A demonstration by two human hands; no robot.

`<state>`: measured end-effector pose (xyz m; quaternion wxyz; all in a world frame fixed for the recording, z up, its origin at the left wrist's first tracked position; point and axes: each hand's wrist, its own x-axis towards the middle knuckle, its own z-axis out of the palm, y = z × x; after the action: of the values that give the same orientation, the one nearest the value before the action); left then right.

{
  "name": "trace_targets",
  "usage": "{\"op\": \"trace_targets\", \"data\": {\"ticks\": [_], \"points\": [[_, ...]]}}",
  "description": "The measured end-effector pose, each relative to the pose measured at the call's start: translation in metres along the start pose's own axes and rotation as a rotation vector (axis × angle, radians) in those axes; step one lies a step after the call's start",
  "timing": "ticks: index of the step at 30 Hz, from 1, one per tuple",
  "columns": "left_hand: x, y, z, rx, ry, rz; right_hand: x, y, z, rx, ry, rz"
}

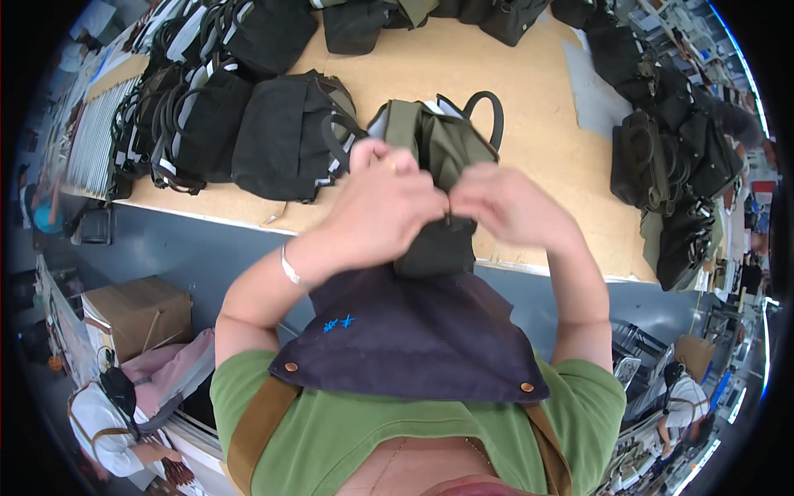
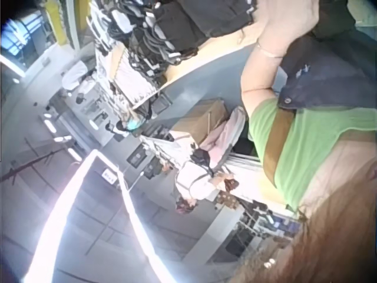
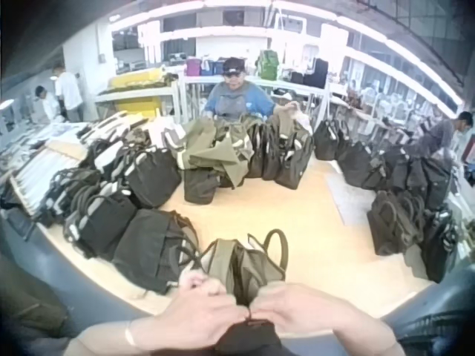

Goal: The person assembles olive green canvas bags on a wooden workbench. They attach metal D-rings to the bag handles by threading straps through them and securing them with snaps. The person then zips and unzips the main compartment to check the mechanism before moving to the next bag.

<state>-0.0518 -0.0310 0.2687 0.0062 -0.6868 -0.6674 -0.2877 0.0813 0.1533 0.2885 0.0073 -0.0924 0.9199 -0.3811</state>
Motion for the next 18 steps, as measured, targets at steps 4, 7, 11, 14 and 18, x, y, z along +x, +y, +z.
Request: {"op": "trace_targets", "data": {"ticks": [4, 7, 11, 14, 18], "points": [[-0.017, 0.018, 0.014, 0.105, 0.146, 0.132, -0.028, -0.024, 0.014, -0.123, 0.166, 0.0], [-0.028, -0.013, 0.063, -0.011, 0.017, 0.111, -0.044, 0.031, 0.061, -0.049, 0.174, 0.141], [-0.037, -0.015, 0.068, -0.091, 0.697, -0.317, -0.059, 0.073, 0.075, -0.266, 0.871, 0.113], [-0.072, -0.06, 0.106, -0.689, 0.911, -0.877, -0.067, 0.114, 0.066, -0.053, 1.171, 0.615], [-0.052, -0.021, 0.122, -1.119, 0.418, -0.863, -0.03, 0.122, 0.075, 0.23, 0.931, 0.569]]}}
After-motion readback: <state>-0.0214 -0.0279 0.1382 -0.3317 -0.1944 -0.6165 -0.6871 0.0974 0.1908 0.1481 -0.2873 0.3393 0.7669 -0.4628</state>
